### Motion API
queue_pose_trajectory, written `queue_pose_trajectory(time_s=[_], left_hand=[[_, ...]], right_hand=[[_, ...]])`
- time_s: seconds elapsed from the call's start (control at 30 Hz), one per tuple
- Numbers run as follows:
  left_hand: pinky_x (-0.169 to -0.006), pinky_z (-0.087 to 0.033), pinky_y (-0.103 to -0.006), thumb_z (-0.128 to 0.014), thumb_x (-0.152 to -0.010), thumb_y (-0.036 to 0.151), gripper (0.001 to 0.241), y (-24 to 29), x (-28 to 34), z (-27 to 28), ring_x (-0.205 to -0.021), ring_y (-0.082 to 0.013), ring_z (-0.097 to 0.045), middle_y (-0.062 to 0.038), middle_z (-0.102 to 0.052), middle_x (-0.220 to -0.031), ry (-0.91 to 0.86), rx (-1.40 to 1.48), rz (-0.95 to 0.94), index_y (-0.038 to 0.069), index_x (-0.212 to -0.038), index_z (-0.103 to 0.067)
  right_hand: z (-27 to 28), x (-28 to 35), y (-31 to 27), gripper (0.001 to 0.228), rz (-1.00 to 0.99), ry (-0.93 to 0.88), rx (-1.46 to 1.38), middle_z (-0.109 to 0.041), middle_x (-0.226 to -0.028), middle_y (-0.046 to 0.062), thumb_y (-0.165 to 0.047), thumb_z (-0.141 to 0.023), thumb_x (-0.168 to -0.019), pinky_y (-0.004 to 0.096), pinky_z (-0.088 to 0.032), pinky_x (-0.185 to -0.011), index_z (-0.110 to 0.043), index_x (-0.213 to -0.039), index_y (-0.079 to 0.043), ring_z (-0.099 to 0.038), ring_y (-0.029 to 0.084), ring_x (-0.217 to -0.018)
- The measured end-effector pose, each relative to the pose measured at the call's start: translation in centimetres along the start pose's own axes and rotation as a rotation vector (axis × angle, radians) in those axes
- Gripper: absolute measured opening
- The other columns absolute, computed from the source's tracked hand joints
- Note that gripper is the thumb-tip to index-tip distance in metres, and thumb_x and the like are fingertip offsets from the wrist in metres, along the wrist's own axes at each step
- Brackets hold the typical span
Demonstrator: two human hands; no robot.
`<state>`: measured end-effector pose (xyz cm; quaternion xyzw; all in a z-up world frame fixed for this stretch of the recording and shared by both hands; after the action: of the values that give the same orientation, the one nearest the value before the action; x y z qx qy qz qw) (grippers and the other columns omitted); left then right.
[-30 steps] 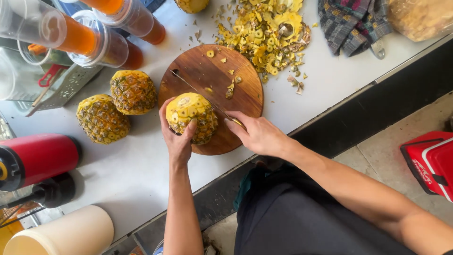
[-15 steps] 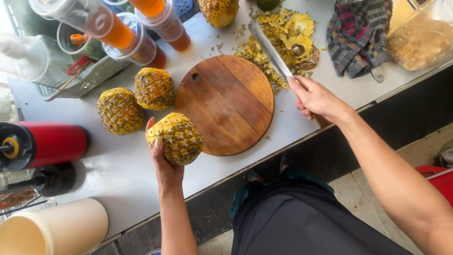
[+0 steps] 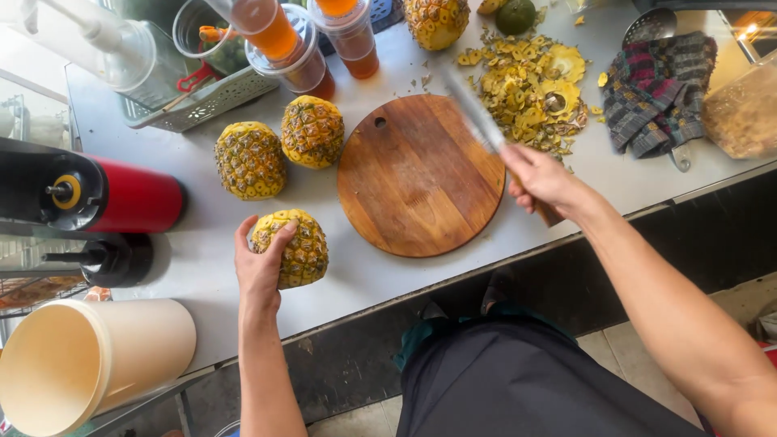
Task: The recorder removes pineapples from a bag and uses a large knife to peel and slice them on a wooden cutting board.
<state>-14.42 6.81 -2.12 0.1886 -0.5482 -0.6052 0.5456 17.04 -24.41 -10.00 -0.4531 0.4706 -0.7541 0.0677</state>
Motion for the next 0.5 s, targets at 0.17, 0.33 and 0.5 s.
queue_pose_trajectory(time_s=[0.17,0.33,0.5], left_hand=[[-0.095,-0.048,-0.0627,-0.095,-0.061,0.041,0.108,1.9,-0.6,0.4,-0.119,-0.0492,-0.059,-0.034,-0.057,-0.125,-0.037,-0.489,-0.142,0.016,-0.15,-0.041],[-0.101,-0.041,-0.0655,-0.093,-0.059,0.05,0.113,1.4,-1.8,-1.4,-0.127,-0.0471,-0.053,-0.03,-0.06,-0.129,-0.135,-0.776,-0.31,0.018,-0.153,-0.039],[-0.109,-0.031,-0.0675,-0.086,-0.067,0.058,0.108,2.9,-0.1,-2.5,-0.134,-0.0484,-0.045,-0.028,-0.052,-0.139,-0.171,-0.876,-0.322,0.02,-0.157,-0.039]], right_hand=[[-0.7,4.0,-1.4,0.05,0.104,0.132,0.194,-0.056,-0.063,0.012,-0.047,-0.048,-0.107,0.036,-0.054,-0.042,-0.049,-0.148,-0.017,-0.057,0.021,-0.045],[-2.7,6.9,-2.8,0.064,0.238,0.358,0.748,-0.07,-0.102,0.029,-0.048,-0.057,-0.099,0.059,-0.053,-0.088,-0.04,-0.158,-0.031,-0.068,0.048,-0.102],[-1.4,6.1,-1.5,0.063,0.299,0.354,0.745,-0.067,-0.119,0.027,-0.034,-0.063,-0.095,0.06,-0.05,-0.095,-0.044,-0.154,-0.026,-0.064,0.048,-0.112]])
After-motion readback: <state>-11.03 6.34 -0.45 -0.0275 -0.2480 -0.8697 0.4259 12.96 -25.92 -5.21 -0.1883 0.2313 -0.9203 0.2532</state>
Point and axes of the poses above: each hand's wrist, its own x-axis away from the middle knuckle, its own z-axis out of the back of the hand, y = z × x, the point moved 3 cm from there along -x, towards the middle knuckle
